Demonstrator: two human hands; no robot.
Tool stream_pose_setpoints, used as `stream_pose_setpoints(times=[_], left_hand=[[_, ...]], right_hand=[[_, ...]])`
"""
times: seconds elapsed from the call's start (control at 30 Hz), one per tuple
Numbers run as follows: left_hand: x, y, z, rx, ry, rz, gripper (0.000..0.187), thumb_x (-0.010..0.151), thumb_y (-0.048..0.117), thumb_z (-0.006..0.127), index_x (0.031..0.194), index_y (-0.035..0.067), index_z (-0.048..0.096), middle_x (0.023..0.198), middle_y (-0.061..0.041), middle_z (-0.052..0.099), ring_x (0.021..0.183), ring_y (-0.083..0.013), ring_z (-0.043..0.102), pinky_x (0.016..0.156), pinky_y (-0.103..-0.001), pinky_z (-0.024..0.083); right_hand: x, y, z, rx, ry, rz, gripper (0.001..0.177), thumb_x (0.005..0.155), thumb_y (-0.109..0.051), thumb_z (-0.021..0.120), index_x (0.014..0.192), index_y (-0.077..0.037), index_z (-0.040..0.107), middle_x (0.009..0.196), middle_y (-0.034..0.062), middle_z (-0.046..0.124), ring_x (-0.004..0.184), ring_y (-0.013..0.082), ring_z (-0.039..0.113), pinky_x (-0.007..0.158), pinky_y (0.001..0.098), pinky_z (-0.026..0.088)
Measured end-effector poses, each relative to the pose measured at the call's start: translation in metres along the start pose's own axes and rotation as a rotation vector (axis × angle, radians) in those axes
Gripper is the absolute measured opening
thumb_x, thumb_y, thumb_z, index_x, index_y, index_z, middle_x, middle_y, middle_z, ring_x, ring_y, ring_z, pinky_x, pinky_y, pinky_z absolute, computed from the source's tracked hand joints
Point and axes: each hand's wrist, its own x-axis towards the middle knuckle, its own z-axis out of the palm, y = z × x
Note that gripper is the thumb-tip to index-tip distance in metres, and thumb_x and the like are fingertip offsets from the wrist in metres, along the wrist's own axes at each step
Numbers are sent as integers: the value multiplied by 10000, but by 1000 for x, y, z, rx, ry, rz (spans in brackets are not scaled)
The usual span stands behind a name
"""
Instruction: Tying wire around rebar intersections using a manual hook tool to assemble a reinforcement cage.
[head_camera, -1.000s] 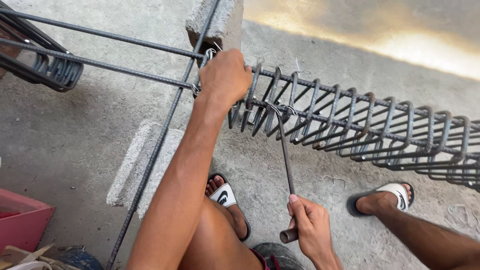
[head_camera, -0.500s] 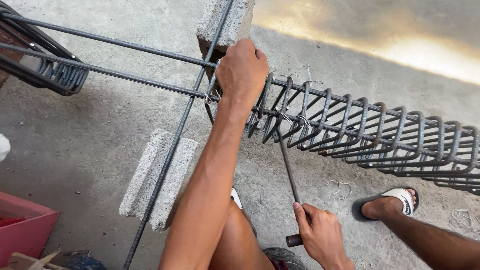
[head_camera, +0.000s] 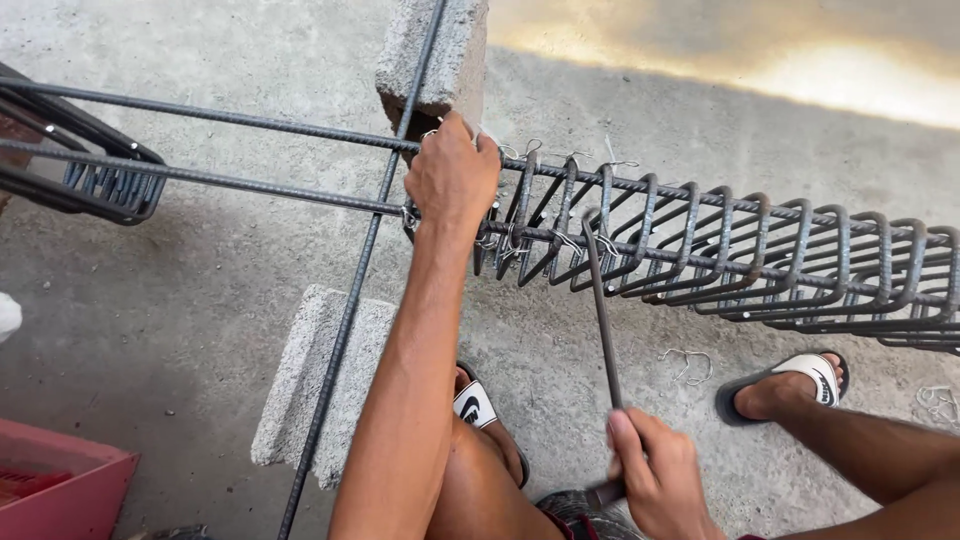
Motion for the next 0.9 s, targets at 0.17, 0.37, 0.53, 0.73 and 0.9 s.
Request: stream_pose_setpoints(times=[0.17, 0.37, 0.53, 0.73, 0.9], left_hand=[[-2, 2, 1, 15, 6, 25, 168, 964, 258, 640, 1015, 98, 644, 818, -106, 745, 681, -262, 741, 624, -447, 581], [-1, 11, -1, -38, 33, 94, 140, 968, 213, 625, 1032, 90, 623, 711, -63, 729, 579, -204, 722, 543, -385, 588], [1, 14, 8, -44, 5, 141, 128, 995, 206, 639, 1061, 113, 583, 705, -16, 688, 524, -123, 660, 426, -261, 522], [-4, 20, 6, -96, 55, 211, 135, 966, 187, 641, 1043, 81, 608, 685, -52, 706, 490, -145, 667, 385, -277, 524], [-3, 23, 3, -60, 55, 192, 133, 975, 216, 616, 1034, 97, 604, 722, -73, 719, 555, -188, 708, 459, -353, 568]], right_hand=[[52, -37, 22, 273, -36, -32, 416, 1035, -268, 481, 715, -44, 624, 486, 46, 574, 375, 154, 550, 342, 302, 480], [79, -56, 46, 276, 24, -181, 469, 1074, -312, 437, 720, -55, 603, 515, 37, 568, 433, 121, 516, 416, 275, 440], [73, -55, 54, 379, 145, -233, 411, 1097, -272, 410, 790, -67, 591, 573, 20, 557, 492, 103, 568, 451, 259, 447], [89, -45, 52, 399, -25, -105, 484, 1078, -374, 426, 732, -79, 591, 542, 28, 552, 452, 125, 509, 415, 283, 413], [94, -41, 58, 374, 36, -131, 495, 1074, -401, 401, 759, -79, 607, 554, 28, 562, 440, 126, 510, 399, 281, 393]])
